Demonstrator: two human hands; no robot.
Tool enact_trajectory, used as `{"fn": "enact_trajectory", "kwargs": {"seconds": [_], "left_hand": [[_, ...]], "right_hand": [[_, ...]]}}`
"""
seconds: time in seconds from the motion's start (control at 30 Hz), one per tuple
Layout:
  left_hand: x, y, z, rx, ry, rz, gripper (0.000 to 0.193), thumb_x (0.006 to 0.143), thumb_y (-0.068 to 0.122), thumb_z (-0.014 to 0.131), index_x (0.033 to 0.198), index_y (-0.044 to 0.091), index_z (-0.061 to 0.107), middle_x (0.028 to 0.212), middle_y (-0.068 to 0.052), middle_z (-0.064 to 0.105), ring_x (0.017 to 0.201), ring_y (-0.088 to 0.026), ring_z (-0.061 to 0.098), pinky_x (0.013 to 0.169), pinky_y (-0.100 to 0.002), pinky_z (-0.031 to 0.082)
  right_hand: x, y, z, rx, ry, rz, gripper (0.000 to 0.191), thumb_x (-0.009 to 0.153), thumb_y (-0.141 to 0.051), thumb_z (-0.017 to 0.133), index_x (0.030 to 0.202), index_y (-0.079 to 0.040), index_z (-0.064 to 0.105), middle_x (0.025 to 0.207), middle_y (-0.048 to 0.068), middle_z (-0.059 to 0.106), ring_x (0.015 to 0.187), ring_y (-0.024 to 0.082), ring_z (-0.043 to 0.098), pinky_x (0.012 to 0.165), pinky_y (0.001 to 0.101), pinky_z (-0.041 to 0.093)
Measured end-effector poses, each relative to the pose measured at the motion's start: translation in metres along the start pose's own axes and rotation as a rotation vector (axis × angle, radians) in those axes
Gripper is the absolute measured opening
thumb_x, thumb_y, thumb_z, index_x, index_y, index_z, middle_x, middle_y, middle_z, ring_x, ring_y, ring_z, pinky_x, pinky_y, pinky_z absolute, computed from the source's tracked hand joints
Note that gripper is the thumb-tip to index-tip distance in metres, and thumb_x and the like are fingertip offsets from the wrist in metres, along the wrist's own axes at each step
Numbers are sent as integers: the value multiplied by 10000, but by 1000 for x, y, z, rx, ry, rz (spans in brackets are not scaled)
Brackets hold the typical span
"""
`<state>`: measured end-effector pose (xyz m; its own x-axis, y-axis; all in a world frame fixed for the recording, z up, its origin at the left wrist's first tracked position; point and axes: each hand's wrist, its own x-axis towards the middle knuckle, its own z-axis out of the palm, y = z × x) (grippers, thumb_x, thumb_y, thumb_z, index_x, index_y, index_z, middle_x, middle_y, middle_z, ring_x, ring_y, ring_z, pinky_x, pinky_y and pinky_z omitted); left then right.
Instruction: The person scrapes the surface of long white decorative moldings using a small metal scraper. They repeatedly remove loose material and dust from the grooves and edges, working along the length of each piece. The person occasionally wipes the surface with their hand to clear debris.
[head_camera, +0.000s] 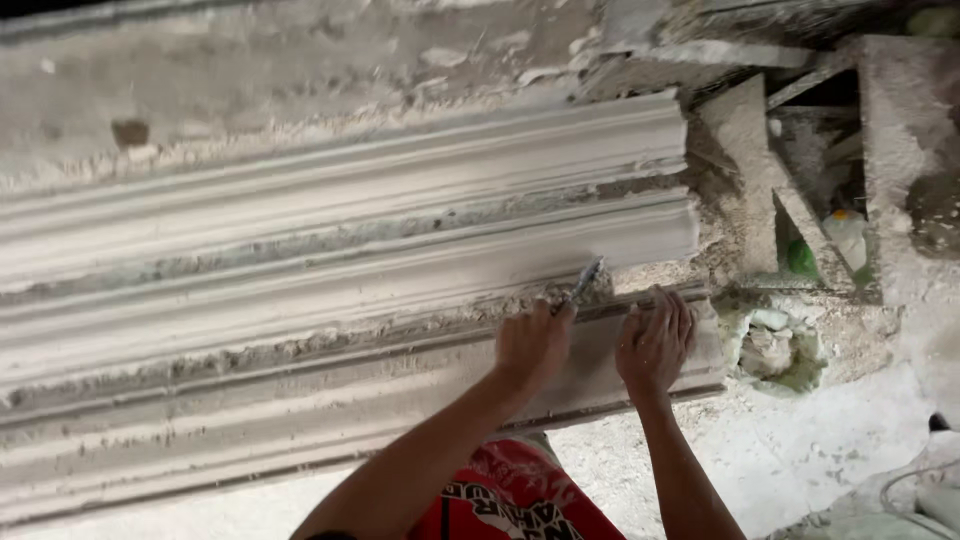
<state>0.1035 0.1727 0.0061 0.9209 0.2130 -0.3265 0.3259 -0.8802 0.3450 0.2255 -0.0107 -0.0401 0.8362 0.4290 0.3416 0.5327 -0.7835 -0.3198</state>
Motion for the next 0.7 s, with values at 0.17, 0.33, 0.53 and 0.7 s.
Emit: {"fn": "enact_trajectory", "kwargs": {"seconds": [0.17,0.33,0.53,0.7], "left_hand": [[12,21,-20,-33,-41,-13,432,995,261,530,1406,128,504,1122,-252,598,629,-234,662,431,-396,558],[31,56,-18,-101,148,44,313,1003,187,523,1306,128,576,989,-182,664,682,-266,699,525,-420,565],[60,88,-7,-200,-44,8,248,1084,188,479,1244,40,597,917,-181,679,684,-275,725,490,-419,558],[89,130,4,-179,157,70,243,954,222,601,1109,43,654,882,-196,670,678,-304,708,497,-416,548]], "right_hand": [[3,-7,-9,12,-20,28,405,1063,-278,510,1353,-5,586,1372,213,628,1387,389,529,1227,557,308],[-1,1,-6,60,-11,-25,402,1036,-229,524,1358,9,565,1358,220,630,1390,386,531,1226,541,326],[-9,18,2,102,-49,38,378,1082,-260,545,1382,-35,503,1389,182,618,1416,352,534,1293,511,330],[-19,22,7,115,-70,35,449,1020,-295,587,1369,-32,483,1386,182,587,1397,364,510,1248,527,329]]}}
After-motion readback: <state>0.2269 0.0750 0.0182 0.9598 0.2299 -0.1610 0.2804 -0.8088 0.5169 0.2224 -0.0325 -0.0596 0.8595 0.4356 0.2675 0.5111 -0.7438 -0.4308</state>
